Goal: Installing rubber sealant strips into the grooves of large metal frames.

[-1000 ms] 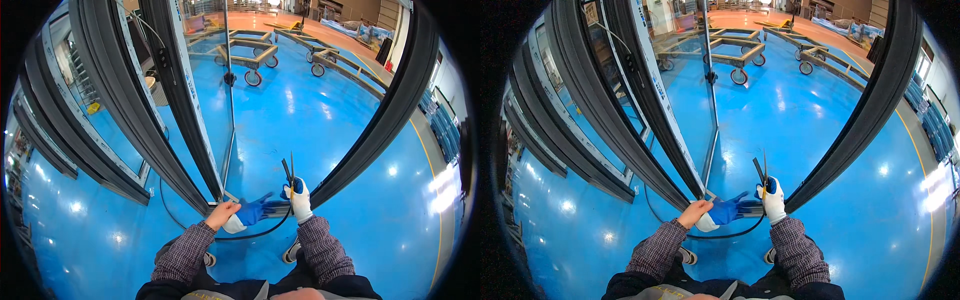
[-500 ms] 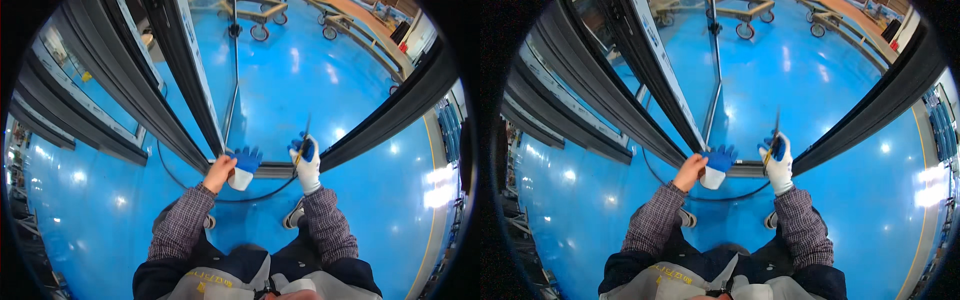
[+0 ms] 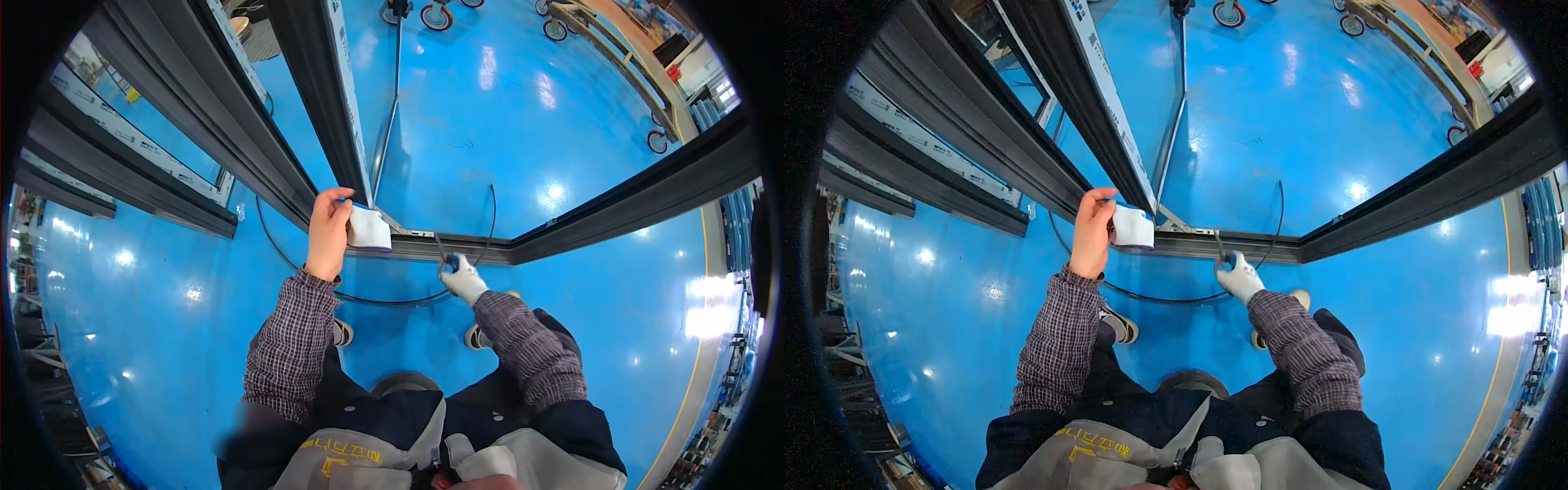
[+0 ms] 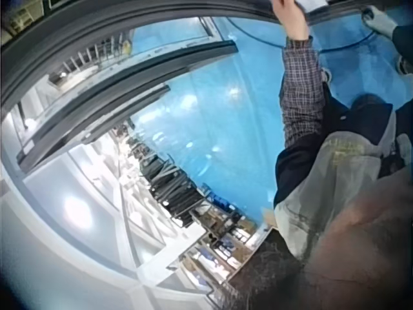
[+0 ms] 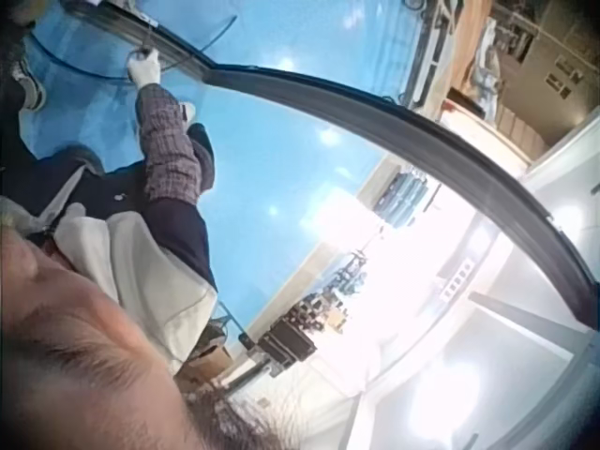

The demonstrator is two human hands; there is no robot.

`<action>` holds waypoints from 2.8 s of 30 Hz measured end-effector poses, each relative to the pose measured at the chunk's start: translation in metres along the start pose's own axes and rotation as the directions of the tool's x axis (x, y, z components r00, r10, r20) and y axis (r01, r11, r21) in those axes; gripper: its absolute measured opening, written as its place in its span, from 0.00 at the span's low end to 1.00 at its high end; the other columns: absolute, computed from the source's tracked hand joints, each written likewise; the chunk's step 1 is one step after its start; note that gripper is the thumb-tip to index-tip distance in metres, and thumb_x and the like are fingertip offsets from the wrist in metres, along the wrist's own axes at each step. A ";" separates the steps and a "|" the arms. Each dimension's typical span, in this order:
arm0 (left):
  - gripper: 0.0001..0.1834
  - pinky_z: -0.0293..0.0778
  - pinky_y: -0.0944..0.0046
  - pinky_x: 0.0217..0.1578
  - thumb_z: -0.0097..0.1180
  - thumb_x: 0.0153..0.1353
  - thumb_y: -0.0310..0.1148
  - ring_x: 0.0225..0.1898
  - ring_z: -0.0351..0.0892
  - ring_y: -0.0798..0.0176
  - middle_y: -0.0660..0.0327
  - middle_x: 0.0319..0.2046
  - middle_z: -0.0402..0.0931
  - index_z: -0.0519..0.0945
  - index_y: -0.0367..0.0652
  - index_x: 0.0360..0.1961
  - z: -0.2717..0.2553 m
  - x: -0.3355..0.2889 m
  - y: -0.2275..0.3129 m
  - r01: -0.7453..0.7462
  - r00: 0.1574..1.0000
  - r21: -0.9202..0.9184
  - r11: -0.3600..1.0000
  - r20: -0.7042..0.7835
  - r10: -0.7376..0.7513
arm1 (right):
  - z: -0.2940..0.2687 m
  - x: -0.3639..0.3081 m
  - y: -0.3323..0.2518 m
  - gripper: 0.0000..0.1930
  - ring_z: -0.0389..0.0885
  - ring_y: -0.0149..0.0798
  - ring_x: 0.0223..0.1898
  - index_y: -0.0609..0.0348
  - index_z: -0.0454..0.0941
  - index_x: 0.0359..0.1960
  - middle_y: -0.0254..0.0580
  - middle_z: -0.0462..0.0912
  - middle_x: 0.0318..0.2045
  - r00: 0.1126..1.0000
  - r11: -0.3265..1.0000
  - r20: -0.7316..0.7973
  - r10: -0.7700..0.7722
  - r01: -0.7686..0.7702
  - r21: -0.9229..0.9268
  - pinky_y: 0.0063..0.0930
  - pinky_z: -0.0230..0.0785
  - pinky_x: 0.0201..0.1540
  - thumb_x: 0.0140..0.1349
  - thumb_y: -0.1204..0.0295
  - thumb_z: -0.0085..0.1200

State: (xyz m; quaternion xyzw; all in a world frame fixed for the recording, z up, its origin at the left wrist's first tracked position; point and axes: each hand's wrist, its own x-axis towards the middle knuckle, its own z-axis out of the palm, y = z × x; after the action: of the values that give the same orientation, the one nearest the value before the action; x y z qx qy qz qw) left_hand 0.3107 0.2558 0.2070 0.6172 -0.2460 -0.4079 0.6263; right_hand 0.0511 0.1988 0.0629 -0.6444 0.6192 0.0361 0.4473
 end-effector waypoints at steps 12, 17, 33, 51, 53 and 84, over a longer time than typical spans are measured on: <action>0.13 0.69 0.67 0.41 0.44 0.63 0.27 0.40 0.70 0.65 0.57 0.41 0.69 0.71 0.37 0.49 -0.022 0.005 0.022 0.073 0.997 -0.214 0.974 0.034 -0.067 | 0.130 0.040 0.039 0.32 0.78 0.49 0.45 0.59 0.57 0.63 0.54 0.76 0.47 0.972 0.989 -0.191 0.135 -0.143 -0.030 0.36 0.71 0.46 0.59 0.62 0.52; 0.13 0.69 0.68 0.41 0.44 0.63 0.27 0.40 0.70 0.65 0.57 0.42 0.69 0.72 0.37 0.49 -0.025 0.006 0.022 0.062 0.998 -0.238 0.969 0.000 -0.064 | 0.133 0.053 0.023 0.33 0.77 0.48 0.48 0.57 0.55 0.65 0.55 0.74 0.51 0.990 0.991 -0.133 -0.036 0.018 -0.135 0.37 0.70 0.49 0.60 0.61 0.51; 0.13 0.69 0.71 0.36 0.44 0.63 0.26 0.37 0.69 0.69 0.60 0.38 0.68 0.73 0.38 0.47 -0.033 0.005 0.020 0.042 0.998 -0.212 0.976 -0.037 -0.050 | 0.116 0.108 -0.055 0.33 0.78 0.49 0.47 0.56 0.59 0.64 0.55 0.75 0.50 0.999 0.918 0.046 -0.018 0.035 -0.395 0.37 0.72 0.47 0.58 0.59 0.51; 0.14 0.69 0.71 0.36 0.45 0.62 0.27 0.35 0.68 0.69 0.60 0.37 0.68 0.72 0.38 0.48 -0.011 0.006 -0.002 0.085 0.989 -0.063 0.994 0.123 -0.077 | 0.086 0.075 -0.081 0.30 0.78 0.49 0.46 0.62 0.66 0.58 0.54 0.76 0.49 0.923 0.888 -0.266 -0.277 0.352 0.297 0.37 0.71 0.50 0.53 0.66 0.57; 0.14 0.68 0.71 0.35 0.46 0.61 0.27 0.33 0.67 0.70 0.61 0.36 0.68 0.72 0.38 0.48 -0.005 0.006 -0.008 0.114 0.985 -0.046 0.992 0.132 -0.107 | 0.056 0.043 -0.099 0.29 0.78 0.46 0.47 0.63 0.66 0.58 0.53 0.76 0.49 0.851 0.488 -0.441 -0.284 0.524 0.698 0.34 0.70 0.50 0.53 0.69 0.59; 0.10 0.62 0.72 0.26 0.51 0.63 0.36 0.22 0.62 0.73 0.68 0.22 0.67 0.77 0.40 0.34 0.036 -0.001 -0.042 -0.028 0.859 0.352 0.936 0.487 -0.158 | -0.089 -0.066 -0.095 0.13 0.77 0.29 0.36 0.67 0.77 0.45 0.40 0.81 0.37 0.953 0.323 -0.101 -0.287 0.196 0.926 0.19 0.70 0.44 0.61 0.71 0.54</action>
State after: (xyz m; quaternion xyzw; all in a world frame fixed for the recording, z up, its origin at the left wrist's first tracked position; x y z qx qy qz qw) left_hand 0.2721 0.2404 0.1701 0.5964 -0.4486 -0.5273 0.4063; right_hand 0.0691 0.1778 0.2062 -0.3622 0.4094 -0.3595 0.7563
